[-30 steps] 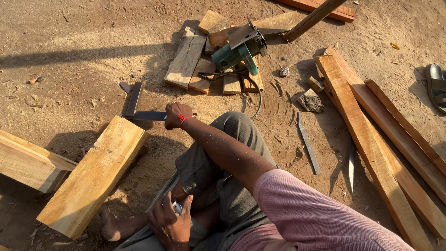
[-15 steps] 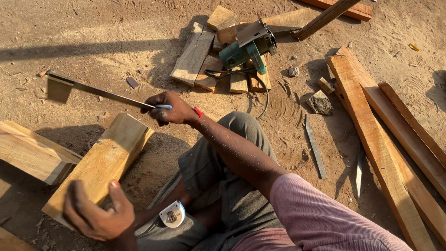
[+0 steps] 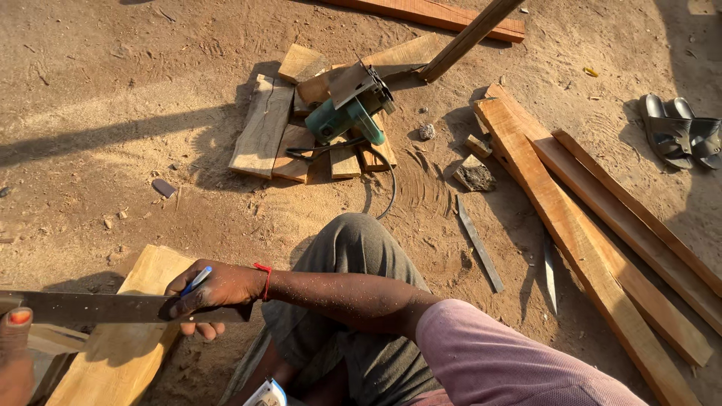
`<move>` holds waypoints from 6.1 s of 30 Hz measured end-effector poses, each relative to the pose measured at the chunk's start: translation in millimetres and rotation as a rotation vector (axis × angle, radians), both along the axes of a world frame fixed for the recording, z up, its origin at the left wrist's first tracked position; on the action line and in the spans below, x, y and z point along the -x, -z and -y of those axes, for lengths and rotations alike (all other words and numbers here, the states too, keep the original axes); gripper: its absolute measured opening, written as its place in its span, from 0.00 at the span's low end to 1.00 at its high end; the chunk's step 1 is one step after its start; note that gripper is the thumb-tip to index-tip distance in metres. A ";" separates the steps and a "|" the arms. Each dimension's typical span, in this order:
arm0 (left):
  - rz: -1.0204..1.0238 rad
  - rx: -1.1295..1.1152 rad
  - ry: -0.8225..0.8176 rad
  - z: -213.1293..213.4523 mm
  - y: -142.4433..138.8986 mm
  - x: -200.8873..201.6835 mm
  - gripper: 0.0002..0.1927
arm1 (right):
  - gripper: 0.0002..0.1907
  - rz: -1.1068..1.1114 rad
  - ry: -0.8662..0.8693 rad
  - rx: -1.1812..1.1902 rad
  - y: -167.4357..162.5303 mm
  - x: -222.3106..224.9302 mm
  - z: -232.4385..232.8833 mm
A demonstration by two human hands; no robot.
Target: The person sits on the ground among wooden blocks and offcuts, using an L-shaped try square and a pencil to mark straight lines on wooden pieces. They reposition the square and blocks repeatedly, and at one point use a tape measure to take a measurement on a block before marking.
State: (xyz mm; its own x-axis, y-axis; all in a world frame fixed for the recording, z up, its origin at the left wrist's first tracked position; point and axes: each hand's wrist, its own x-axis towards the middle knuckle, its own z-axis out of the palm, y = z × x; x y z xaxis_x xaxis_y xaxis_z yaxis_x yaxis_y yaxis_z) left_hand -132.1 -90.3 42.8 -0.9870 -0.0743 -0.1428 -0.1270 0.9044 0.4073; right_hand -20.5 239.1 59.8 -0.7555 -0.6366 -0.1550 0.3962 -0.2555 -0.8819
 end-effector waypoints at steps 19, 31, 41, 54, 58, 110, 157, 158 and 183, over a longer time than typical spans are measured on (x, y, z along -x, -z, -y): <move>0.179 0.132 0.153 -26.2 34.6 6.7 0.41 | 0.30 -0.409 0.369 -0.699 58.2 56.3 -4.0; 0.174 0.025 0.278 -46.4 35.3 16.6 0.54 | 0.29 -0.471 0.393 -0.683 74.4 64.2 -8.0; -0.123 -0.202 0.295 -47.2 47.9 13.8 0.38 | 0.23 -0.344 0.325 -0.528 88.3 72.1 -10.4; -0.160 -0.147 0.260 -73.0 49.2 18.8 0.26 | 0.24 -0.370 0.345 -0.539 102.2 72.6 -11.1; -0.135 -0.081 0.283 -75.2 47.7 21.0 0.24 | 0.24 -0.584 0.504 -0.587 85.7 71.9 -9.8; 0.227 0.186 0.139 -107.1 14.5 24.2 0.29 | 0.12 -0.996 0.352 -0.856 -6.7 87.5 28.5; -0.191 -0.923 -0.029 -229.8 -112.2 -185.1 0.41 | 0.35 -0.412 0.713 -0.383 -8.8 -17.9 -16.6; -0.090 -0.655 -0.113 -220.1 -110.8 -184.9 0.35 | 0.35 -0.272 0.714 -0.360 -1.2 -15.5 -21.5; -0.747 0.272 0.340 -92.7 77.5 -160.1 0.10 | 0.20 -0.209 0.487 -0.688 46.3 19.5 -32.2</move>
